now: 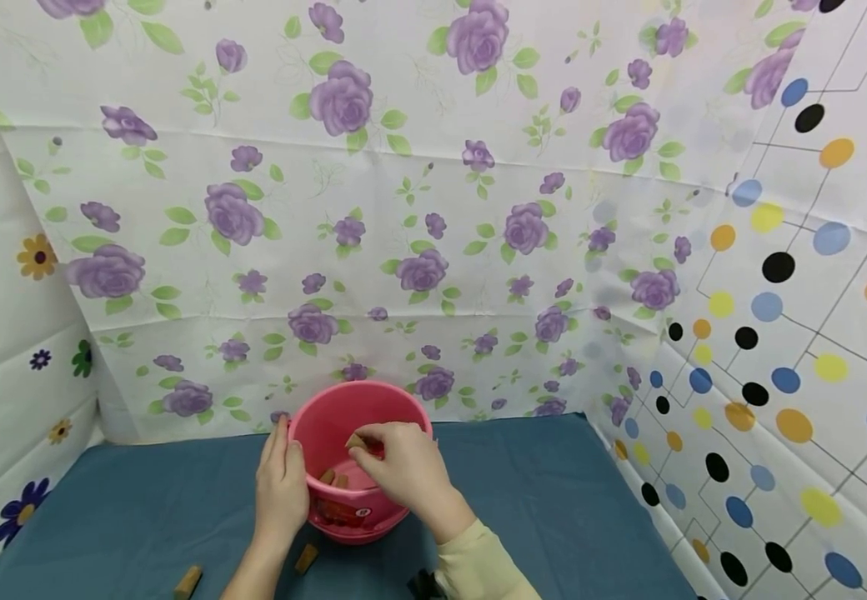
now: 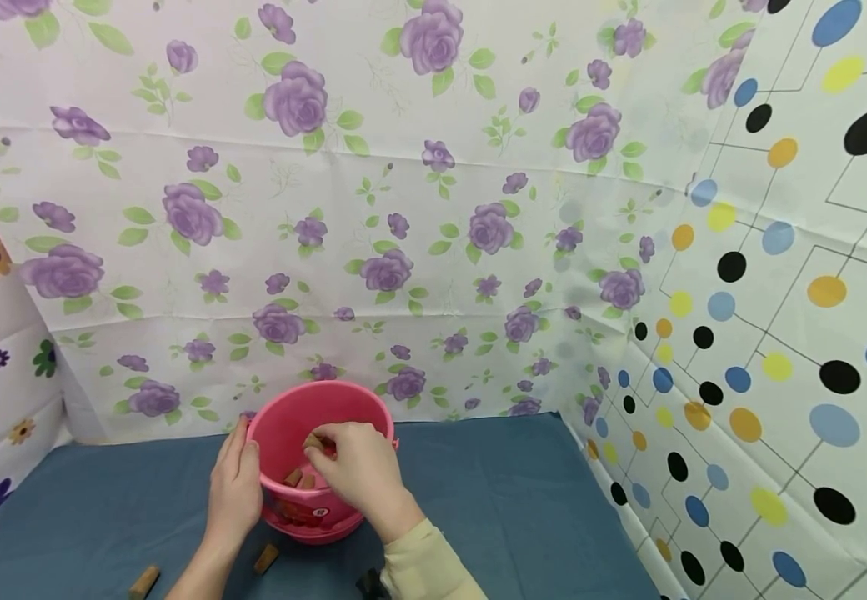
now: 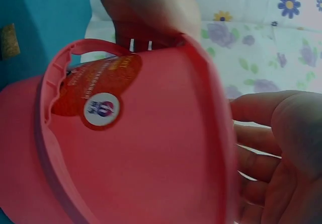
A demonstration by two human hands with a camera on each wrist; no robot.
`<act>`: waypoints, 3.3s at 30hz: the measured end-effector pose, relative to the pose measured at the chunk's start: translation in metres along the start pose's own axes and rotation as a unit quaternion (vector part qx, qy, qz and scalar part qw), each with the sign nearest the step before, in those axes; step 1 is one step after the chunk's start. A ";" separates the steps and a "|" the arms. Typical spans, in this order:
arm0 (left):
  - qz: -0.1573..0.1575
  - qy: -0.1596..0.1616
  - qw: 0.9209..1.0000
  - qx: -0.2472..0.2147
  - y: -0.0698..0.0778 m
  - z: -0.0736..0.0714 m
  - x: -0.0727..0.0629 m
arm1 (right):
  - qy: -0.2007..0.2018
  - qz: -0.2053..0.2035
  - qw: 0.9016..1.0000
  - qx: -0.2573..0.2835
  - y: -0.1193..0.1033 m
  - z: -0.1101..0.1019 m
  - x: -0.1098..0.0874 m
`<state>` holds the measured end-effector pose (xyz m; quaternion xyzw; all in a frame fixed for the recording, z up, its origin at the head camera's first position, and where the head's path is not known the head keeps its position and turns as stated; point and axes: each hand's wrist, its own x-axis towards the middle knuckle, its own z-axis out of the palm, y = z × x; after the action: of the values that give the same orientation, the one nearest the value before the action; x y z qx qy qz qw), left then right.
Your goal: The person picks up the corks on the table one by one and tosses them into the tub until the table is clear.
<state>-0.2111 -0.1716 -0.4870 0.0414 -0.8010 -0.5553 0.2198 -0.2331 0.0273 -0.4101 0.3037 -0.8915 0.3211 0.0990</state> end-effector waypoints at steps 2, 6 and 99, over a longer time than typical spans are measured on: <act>-0.001 -0.001 1.000 0.001 0.000 0.000 0.000 | -0.011 0.009 1.000 -0.001 0.001 0.004 0.003; -0.004 -0.003 1.000 0.004 0.000 0.000 0.000 | -0.020 0.022 1.000 0.003 0.001 0.008 0.006; 0.082 -0.026 0.991 0.101 0.008 -0.064 -0.035 | 0.102 0.189 0.975 0.054 0.077 0.010 -0.003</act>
<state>-0.1523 -0.2138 -0.4722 -0.0164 -0.8592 -0.4523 0.2384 -0.2776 0.0690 -0.4586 0.1000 -0.8992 0.4113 0.1107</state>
